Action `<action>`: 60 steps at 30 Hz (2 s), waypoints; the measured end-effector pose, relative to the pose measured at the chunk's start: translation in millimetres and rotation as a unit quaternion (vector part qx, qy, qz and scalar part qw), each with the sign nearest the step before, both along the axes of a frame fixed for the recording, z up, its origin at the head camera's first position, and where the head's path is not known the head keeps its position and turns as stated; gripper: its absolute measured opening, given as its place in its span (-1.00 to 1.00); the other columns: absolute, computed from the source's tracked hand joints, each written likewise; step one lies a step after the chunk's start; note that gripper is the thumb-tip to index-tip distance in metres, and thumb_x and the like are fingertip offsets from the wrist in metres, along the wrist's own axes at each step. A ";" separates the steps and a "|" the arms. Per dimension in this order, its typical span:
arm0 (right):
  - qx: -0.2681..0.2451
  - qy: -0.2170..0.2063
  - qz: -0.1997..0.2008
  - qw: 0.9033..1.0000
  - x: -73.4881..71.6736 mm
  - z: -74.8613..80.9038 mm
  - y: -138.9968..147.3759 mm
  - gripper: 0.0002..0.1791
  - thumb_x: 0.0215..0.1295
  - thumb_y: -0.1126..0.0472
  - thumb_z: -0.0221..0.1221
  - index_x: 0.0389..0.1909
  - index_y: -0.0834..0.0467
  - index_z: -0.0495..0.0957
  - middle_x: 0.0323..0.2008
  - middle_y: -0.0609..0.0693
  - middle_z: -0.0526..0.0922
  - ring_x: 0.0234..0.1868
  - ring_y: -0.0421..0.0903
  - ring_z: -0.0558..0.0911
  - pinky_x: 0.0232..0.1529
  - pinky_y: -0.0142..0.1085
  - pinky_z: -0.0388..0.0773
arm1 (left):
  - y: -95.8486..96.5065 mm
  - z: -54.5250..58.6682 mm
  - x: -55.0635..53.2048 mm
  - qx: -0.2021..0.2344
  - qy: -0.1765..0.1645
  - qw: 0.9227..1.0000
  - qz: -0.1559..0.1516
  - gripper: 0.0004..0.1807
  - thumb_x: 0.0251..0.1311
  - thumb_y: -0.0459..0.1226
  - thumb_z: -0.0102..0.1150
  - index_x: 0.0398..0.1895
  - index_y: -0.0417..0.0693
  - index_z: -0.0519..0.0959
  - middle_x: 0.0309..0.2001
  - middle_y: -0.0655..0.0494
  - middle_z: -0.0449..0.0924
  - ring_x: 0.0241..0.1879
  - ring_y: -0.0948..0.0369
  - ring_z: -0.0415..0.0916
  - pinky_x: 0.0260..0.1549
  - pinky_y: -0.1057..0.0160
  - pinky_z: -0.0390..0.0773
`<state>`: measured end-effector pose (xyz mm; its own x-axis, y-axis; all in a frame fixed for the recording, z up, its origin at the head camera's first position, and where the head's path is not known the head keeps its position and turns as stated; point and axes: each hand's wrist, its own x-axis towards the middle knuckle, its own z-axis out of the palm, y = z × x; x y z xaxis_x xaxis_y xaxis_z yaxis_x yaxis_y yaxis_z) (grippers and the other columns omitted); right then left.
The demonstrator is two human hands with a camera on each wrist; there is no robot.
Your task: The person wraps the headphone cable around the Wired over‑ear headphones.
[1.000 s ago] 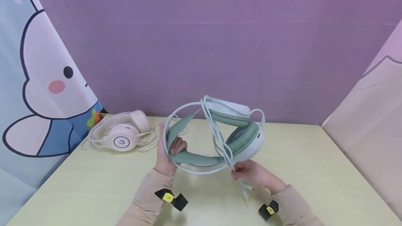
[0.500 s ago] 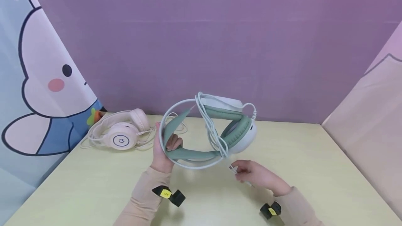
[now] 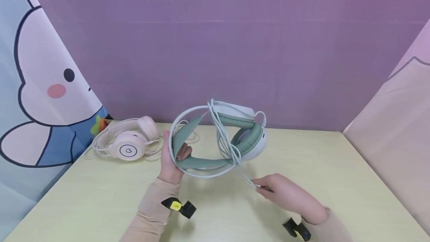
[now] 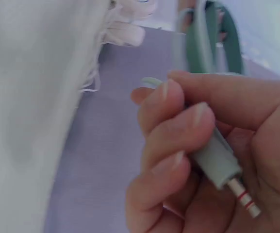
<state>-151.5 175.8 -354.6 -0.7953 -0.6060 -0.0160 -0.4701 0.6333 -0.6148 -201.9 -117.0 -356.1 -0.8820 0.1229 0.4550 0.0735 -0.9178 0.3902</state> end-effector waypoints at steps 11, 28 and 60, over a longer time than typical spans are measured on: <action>0.031 0.229 -0.011 0.973 30.0 11.1 -17.5 -0.87 0.13 0.35 0.25 -0.30 0.13 0.68 -0.56 -0.26 0.55 -0.56 -0.44 0.32 -0.54 -0.51 0.36 | 8.5 3.3 8.7 -0.152 0.021 0.978 0.138 -0.53 0.37 0.12 -0.27 -0.38 0.07 0.55 -0.76 0.32 0.41 -0.81 0.30 0.01 -0.70 0.29 -0.15; -0.215 0.130 -0.121 0.960 22.3 10.6 -21.6 -0.93 0.09 0.46 0.24 -0.38 0.32 0.62 -0.54 0.02 0.69 -0.57 -0.38 0.61 -0.54 -0.48 0.58 | 26.9 4.8 20.7 -0.307 0.023 0.912 0.270 -0.50 0.32 0.16 -0.21 -0.75 0.25 0.37 -0.72 0.43 0.24 -0.63 0.46 0.26 -0.50 0.47 0.33; -0.355 -0.113 -0.308 0.876 -20.4 -30.1 -0.3 -0.50 0.22 0.39 0.19 0.04 0.38 0.12 -0.46 0.16 0.67 -0.54 -0.18 0.66 -0.38 -0.30 0.66 | 57.3 -6.5 27.6 -0.378 0.187 0.849 0.319 -0.31 0.32 0.10 -0.10 -0.72 -0.36 0.36 -0.76 0.23 0.27 -0.70 0.42 0.22 -0.70 0.38 0.27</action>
<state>-171.9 175.5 -384.7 -0.9998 0.0156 -0.0080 0.0102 0.1446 -0.9894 -174.3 -59.7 -362.6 -0.6898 0.0548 0.7219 0.7102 -0.1425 0.6895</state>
